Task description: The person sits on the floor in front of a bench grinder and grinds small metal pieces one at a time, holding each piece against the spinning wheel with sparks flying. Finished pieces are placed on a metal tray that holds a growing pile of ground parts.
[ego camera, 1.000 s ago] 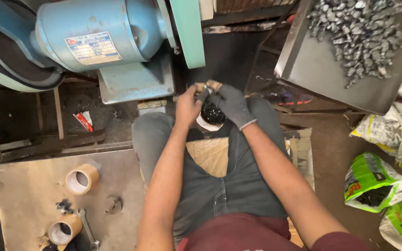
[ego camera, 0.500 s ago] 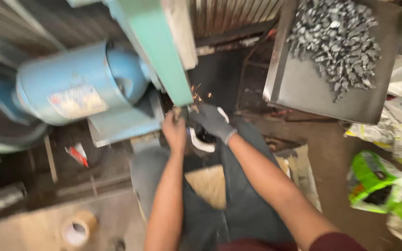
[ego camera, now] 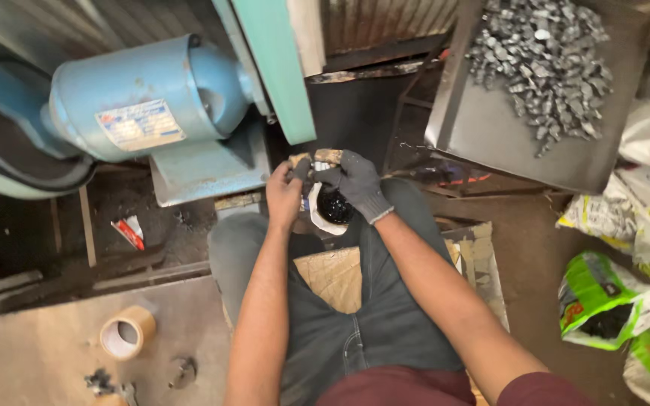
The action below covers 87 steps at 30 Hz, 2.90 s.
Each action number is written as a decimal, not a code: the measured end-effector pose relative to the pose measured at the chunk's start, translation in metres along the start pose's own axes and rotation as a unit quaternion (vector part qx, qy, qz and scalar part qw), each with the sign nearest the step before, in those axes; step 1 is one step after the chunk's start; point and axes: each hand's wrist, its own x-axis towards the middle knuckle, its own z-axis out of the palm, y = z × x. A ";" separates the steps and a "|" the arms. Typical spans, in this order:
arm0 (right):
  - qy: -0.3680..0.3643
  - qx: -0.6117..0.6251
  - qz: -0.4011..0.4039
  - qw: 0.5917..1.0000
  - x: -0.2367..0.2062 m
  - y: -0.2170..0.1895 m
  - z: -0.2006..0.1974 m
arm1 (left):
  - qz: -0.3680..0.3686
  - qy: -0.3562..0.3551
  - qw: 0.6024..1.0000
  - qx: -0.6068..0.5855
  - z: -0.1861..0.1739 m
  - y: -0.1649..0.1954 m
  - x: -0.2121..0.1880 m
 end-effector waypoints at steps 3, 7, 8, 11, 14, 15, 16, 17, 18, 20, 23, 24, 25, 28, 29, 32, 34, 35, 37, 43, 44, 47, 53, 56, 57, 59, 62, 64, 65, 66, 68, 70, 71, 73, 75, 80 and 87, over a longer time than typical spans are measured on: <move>0.033 0.024 0.032 0.999 -0.005 0.006 -0.005 | -0.100 -0.025 0.995 0.003 0.004 -0.011 -0.001; 0.044 0.219 0.200 0.954 0.024 0.025 -0.005 | -0.160 -0.059 0.956 -0.238 0.019 -0.028 0.007; 0.042 0.235 0.215 0.947 0.036 0.031 -0.004 | -0.172 -0.075 0.933 -0.309 0.022 -0.031 0.006; 0.063 0.285 0.194 0.937 0.062 0.043 0.008 | -0.173 -0.126 0.862 -0.460 0.029 -0.034 0.010; 0.072 0.290 0.219 0.929 0.063 0.047 0.013 | -0.134 -0.162 0.841 -0.498 0.028 -0.031 0.006; 0.088 0.287 0.227 0.927 0.057 0.046 0.011 | -0.125 -0.175 0.843 -0.493 0.024 -0.029 0.005; 0.061 0.292 0.173 0.939 0.050 0.045 0.006 | -0.128 -0.187 0.844 -0.486 0.019 -0.029 0.000; 0.040 0.293 0.124 0.947 0.043 0.044 -0.001 | -0.137 -0.190 0.864 -0.446 0.013 -0.029 -0.002; 0.028 0.263 0.106 0.958 0.034 0.043 -0.012 | -0.148 -0.198 0.881 -0.403 0.005 -0.029 -0.004; -0.007 0.200 0.073 0.977 0.022 0.040 -0.036 | -0.120 -0.231 0.919 -0.295 -0.009 -0.030 -0.007; 0.125 -0.095 -0.118 0.981 0.025 0.037 -0.088 | -0.133 -0.141 0.978 0.077 -0.011 -0.032 -0.011; 0.190 -0.127 -0.093 0.969 0.033 0.037 -0.110 | -0.073 -0.136 0.958 0.243 -0.007 -0.031 -0.012; 0.255 -0.155 -0.066 0.952 0.045 0.038 -0.135 | -0.046 -0.156 0.954 0.251 -0.001 -0.030 -0.012; 0.334 -0.434 0.021 0.837 0.085 0.049 -0.216 | 0.000 -0.224 0.930 0.290 0.019 -0.019 -0.021; 0.357 -0.410 -0.088 0.835 0.095 0.054 -0.241 | 0.005 -0.249 0.921 0.299 0.025 -0.014 -0.023; 0.251 -0.559 0.005 0.790 0.103 0.069 -0.284 | -0.032 -0.320 0.873 0.367 0.038 0.003 -0.026; 0.192 -0.607 0.042 0.770 0.091 0.068 -0.287 | -0.041 -0.346 0.843 0.411 0.043 0.011 -0.023; 0.198 -0.579 -0.010 0.791 0.079 0.070 -0.284 | -0.033 -0.350 0.834 0.426 0.046 0.014 -0.020; 0.192 -0.532 -0.017 0.824 0.052 0.063 -0.273 | -0.035 -0.343 0.820 0.456 0.050 0.016 -0.017; 0.162 -0.495 0.089 0.849 -0.017 0.036 -0.251 | -0.023 -0.327 0.825 0.460 0.062 0.009 -0.032; 0.166 -0.493 0.080 0.850 -0.022 0.037 -0.250 | 0.004 -0.311 0.844 0.438 0.062 0.008 -0.039; 0.176 -0.494 0.059 0.850 -0.031 0.046 -0.251 | 0.020 -0.285 0.904 0.319 0.055 0.001 -0.061; 0.132 -0.523 0.001 0.842 0.000 0.030 -0.242 | 0.096 -0.211 0.917 0.326 0.044 -0.027 -0.074; 0.203 -0.317 0.024 0.926 0.001 -0.009 -0.207 | 0.095 -0.160 0.954 0.234 0.050 -0.037 -0.054; 0.242 -0.199 0.006 0.950 -0.006 -0.025 -0.187 | 0.106 -0.127 0.964 0.206 0.054 -0.038 -0.047; 0.201 -0.076 -0.040 0.976 -0.028 -0.054 -0.140 | 0.040 -0.110 0.993 0.031 0.057 -0.041 -0.041; 0.078 -0.135 0.065 0.986 -0.070 -0.078 -0.075 | -0.130 -0.143 0.946 -0.259 0.052 -0.044 -0.045; -0.004 -0.178 0.145 0.973 -0.085 -0.080 -0.049 | -0.129 -0.162 0.936 -0.285 0.041 -0.040 -0.050; -0.025 -0.145 0.155 0.977 -0.086 -0.077 -0.044 | -0.127 -0.156 0.941 -0.273 0.035 -0.035 -0.053; -0.046 -0.078 0.136 0.987 -0.085 -0.073 -0.039 | -0.123 -0.148 0.946 -0.262 0.029 -0.028 -0.056; -0.087 0.101 0.057 0.989 -0.074 -0.059 -0.041 | -0.064 -0.127 0.975 -0.172 0.023 -0.009 -0.059; -0.125 0.091 -0.014 0.988 -0.058 -0.043 -0.046 | 0.042 -0.088 0.995 -0.013 0.020 0.011 -0.061; -0.137 -0.001 -0.036 0.990 -0.052 -0.035 -0.047 | 0.054 -0.101 0.992 -0.058 0.018 0.019 -0.059; -0.158 -0.102 -0.060 0.980 -0.043 -0.021 -0.044 | 0.062 -0.121 0.980 -0.145 0.010 0.028 -0.055; -0.182 -0.132 -0.087 0.971 -0.032 -0.007 -0.035 | 0.063 -0.104 0.988 -0.098 -0.001 0.023 -0.039; -0.080 -0.201 -0.038 0.976 -0.003 0.026 0.007 | -0.002 -0.058 0.995 0.077 -0.014 -0.031 0.009; -0.099 0.053 0.136 0.984 0.045 0.050 0.010 | -0.166 -0.083 0.927 -0.326 0.004 -0.074 0.014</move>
